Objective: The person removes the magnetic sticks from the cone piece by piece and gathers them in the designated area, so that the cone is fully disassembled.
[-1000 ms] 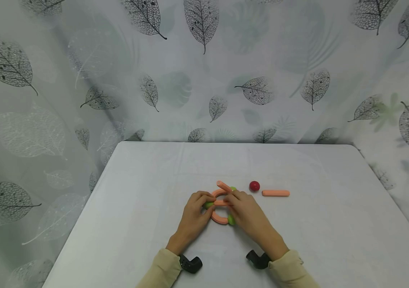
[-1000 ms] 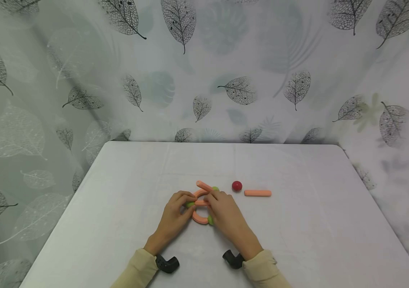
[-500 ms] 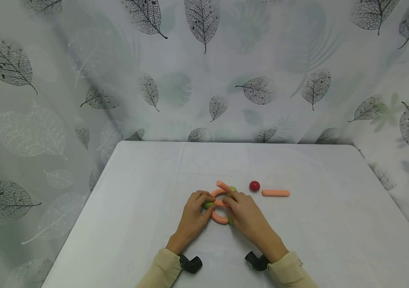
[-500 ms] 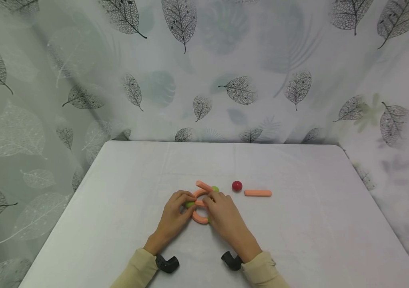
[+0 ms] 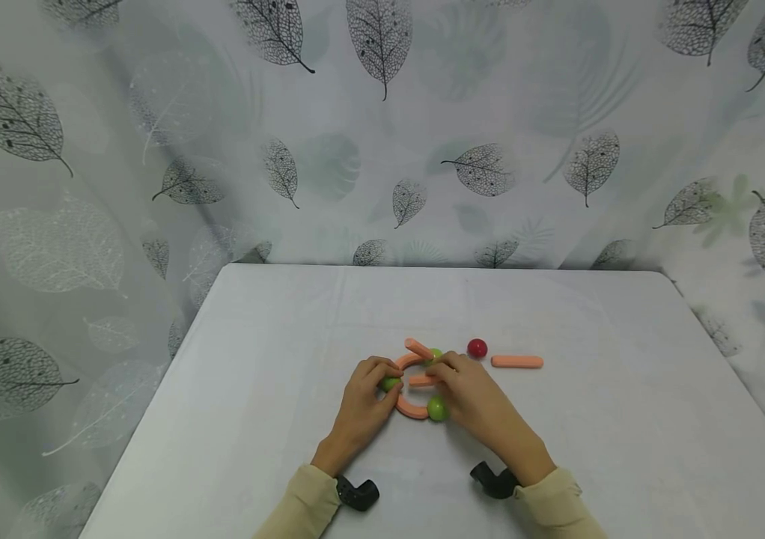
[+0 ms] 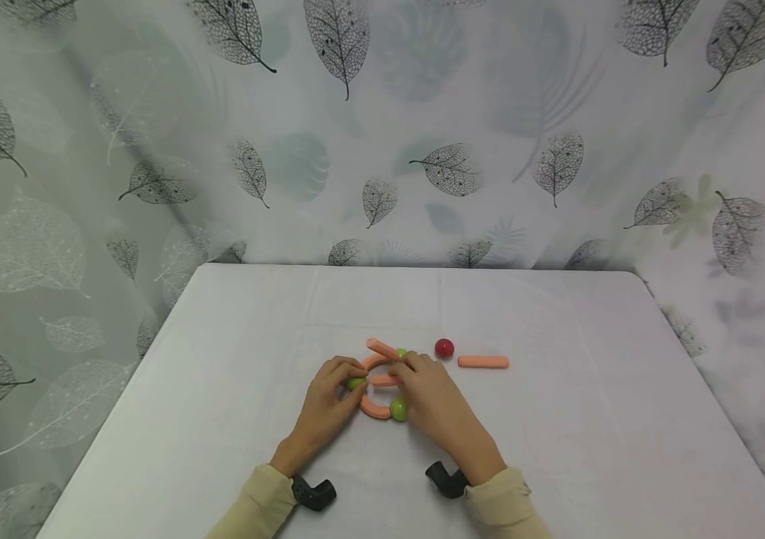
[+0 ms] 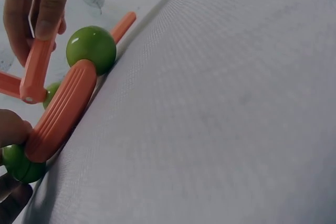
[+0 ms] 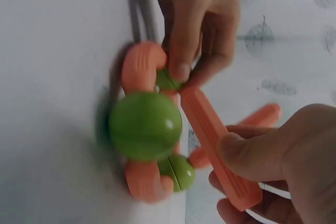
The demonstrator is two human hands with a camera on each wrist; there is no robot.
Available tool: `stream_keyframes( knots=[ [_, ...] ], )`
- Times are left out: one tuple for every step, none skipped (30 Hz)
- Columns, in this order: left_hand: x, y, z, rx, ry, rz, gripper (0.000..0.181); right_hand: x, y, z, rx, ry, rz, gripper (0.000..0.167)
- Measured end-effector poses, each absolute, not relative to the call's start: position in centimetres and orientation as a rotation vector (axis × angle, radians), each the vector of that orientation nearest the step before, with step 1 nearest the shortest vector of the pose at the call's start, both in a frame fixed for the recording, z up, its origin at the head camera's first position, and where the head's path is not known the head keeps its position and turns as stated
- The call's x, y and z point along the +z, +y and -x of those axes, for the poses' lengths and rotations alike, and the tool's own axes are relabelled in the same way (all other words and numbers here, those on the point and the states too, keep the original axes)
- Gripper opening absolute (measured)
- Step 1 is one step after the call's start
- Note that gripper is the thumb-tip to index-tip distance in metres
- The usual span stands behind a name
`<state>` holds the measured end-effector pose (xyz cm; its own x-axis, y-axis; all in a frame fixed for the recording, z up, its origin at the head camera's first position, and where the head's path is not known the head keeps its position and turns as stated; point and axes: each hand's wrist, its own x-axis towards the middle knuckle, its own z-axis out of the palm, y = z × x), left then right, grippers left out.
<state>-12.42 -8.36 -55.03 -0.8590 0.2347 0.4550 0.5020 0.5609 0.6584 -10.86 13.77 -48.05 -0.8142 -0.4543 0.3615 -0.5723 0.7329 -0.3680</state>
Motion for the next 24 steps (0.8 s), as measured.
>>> stream_keyframes(
  knots=[
    [-55.1,-8.4,12.4,-1.191,-2.480,0.603,0.016,-47.9,14.1,10.9,0.717,-2.706,-0.810,0.034],
    [-55.1,-8.4,12.4,-1.185,-2.478,0.602,0.015,-47.8,14.4,11.1,0.732,-2.717,-0.811,0.033],
    [-55.1,-8.4,12.4,-1.180,-2.476,0.601,0.015,-47.7,14.8,11.1,0.753,-2.720,-0.816,0.033],
    [-55.1,-8.3,12.4,-1.171,-2.467,0.603,0.015,-47.5,15.1,11.2,0.769,-2.718,-0.824,0.033],
    [-55.0,-8.3,12.4,-1.166,-2.464,0.603,0.015,-47.4,15.5,11.3,0.784,-2.711,-0.826,0.033],
    [-55.0,-8.3,12.4,-1.164,-2.464,0.601,0.015,-47.3,15.8,11.4,0.804,-2.703,-0.825,0.032],
    [-55.0,-8.3,12.4,-1.165,-2.464,0.598,0.015,-47.3,16.2,11.5,0.828,-2.695,-0.824,0.033],
    [-54.9,-8.3,12.4,-1.168,-2.466,0.596,0.015,-47.2,16.5,11.6,0.843,-2.685,-0.821,0.033],
    [-54.9,-8.3,12.3,-1.170,-2.467,0.595,0.015,-47.1,16.8,11.7,0.863,-2.671,-0.822,0.033],
    [-54.9,-8.3,12.3,-1.169,-2.463,0.597,0.015,-47.1,17.1,11.8,0.877,-2.662,-0.817,0.031],
    [-54.9,-8.3,12.3,-1.168,-2.463,0.595,0.015,-47.0,17.5,12.0,0.888,-2.655,-0.807,0.030],
    [-55.0,-8.3,12.3,-1.166,-2.460,0.596,0.015,-47.0,17.9,12.2,0.901,-2.649,-0.793,0.029],
    [-55.0,-8.3,12.3,-1.162,-2.456,0.596,0.015,-46.9,18.3,12.4,0.917,-2.646,-0.780,0.028],
    [-55.0,-8.3,12.4,-1.160,-2.456,0.596,0.015,-46.8,18.7,12.5,0.913,-2.651,-0.757,0.028],
    [-55.0,-8.3,12.4,-1.153,-2.452,0.597,0.015,-46.8,19.1,12.7,0.922,-2.658,-0.730,0.029],
    [-55.0,-8.3,12.4,-1.152,-2.451,0.596,0.015,-46.8,19.5,12.9,0.925,-2.670,-0.700,0.030],
    [-55.0,-8.3,12.4,-1.153,-2.454,0.593,0.015,-46.7,20.0,13.1,0.931,-2.681,-0.670,0.031],
    [-55.0,-8.3,12.4,-1.157,-2.459,0.590,0.014,-46.7,20.4,13.3,0.941,-2.687,-0.644,0.032],
    [-55.0,-8.3,12.4,-1.157,-2.462,0.587,0.014,-46.7,20.9,13.4,0.950,-2.694,-0.624,0.033],
    [-55.0,-8.3,12.4,-1.157,-2.466,0.584,0.014,-46.7,21.3,13.6,0.952,-2.701,-0.603,0.033],
    [-55.0,-8.2,12.4,-1.157,-2.467,0.583,0.014,-46.8,21.7,13.8,0.965,-2.700,-0.590,0.032],
    [-55.0,-8.2,12.4,-1.161,-2.471,0.579,0.014,-46.8,22.1,13.9,0.971,-2.698,-0.578,0.031],
    [-55.0,-8.2,12.4,-1.161,-2.472,0.578,0.014,-46.9,22.6,14.1,0.979,-2.696,-0.565,0.029],
    [-55.0,-8.2,12.4,-1.163,-2.473,0.577,0.014,-47.1,23.0,14.3,0.978,-2.692,-0.556,0.027]
  ],
)
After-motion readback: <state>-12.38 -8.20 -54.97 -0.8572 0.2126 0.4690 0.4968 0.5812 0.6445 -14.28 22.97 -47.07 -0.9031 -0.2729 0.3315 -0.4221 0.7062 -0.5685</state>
